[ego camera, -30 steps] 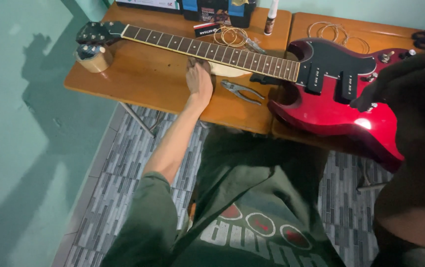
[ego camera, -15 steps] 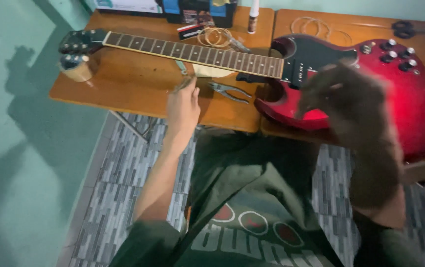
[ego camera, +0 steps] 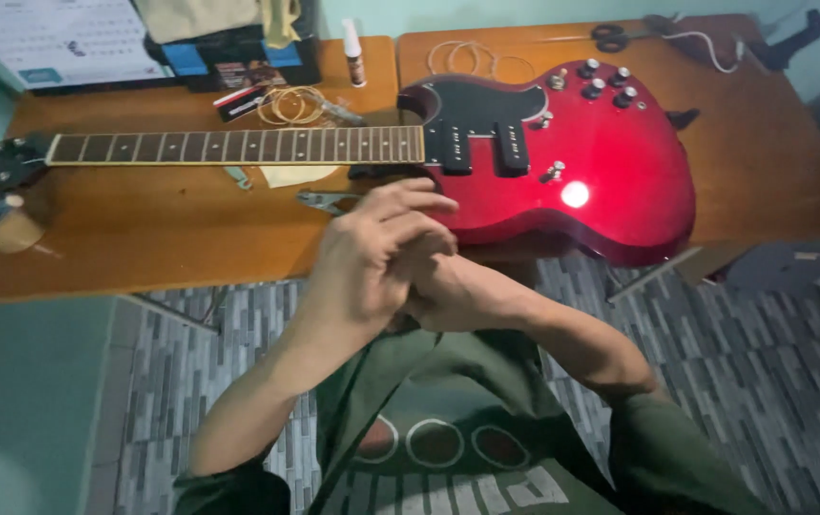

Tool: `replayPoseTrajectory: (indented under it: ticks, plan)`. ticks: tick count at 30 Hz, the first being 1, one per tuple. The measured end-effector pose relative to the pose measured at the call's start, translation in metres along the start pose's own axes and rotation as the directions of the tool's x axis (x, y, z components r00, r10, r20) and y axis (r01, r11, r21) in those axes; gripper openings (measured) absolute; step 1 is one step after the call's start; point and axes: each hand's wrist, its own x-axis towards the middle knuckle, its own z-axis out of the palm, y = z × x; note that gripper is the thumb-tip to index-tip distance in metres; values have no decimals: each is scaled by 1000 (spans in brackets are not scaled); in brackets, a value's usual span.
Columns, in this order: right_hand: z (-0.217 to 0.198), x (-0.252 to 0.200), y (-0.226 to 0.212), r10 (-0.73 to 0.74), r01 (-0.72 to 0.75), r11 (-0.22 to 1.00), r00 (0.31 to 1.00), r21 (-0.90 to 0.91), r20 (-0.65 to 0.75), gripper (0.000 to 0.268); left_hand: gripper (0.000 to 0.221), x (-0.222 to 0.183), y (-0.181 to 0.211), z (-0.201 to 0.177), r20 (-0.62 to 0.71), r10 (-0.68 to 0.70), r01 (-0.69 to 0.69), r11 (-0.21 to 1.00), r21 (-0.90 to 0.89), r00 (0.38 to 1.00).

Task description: Inspecting a guitar bridge and preparing strings for an electric guitar using pliers.

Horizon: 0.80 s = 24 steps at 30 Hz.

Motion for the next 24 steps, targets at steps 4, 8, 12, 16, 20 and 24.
replayPoseTrajectory:
  ticks: [4,8,12,16,20,24]
  plan:
    - [-35,13,-39,-34,91,908,989,410,-144,58,13,-15,10,-12,-67,-113,112,994,-8,991]
    - [-66,1,-52,216,348,541,822,765,-527,66,19,-55,-1,-20,-76,-281,282,959,4,957]
    - [-100,-66,-31,-16,658,41,753,752,-658,41,24,-107,-21,-70,41,-379,378,925,38,925]
    - [-137,-112,-37,234,627,338,666,702,-708,30,29,-161,-33,-125,-107,-900,896,396,203,422]
    - [-158,-133,6,381,585,588,410,559,-829,14,39,-228,-96,-167,-83,-995,775,-15,632,49]
    - [-145,-53,-67,507,98,843,188,529,-841,35,69,-194,-68,-147,50,-979,701,-107,705,-200]
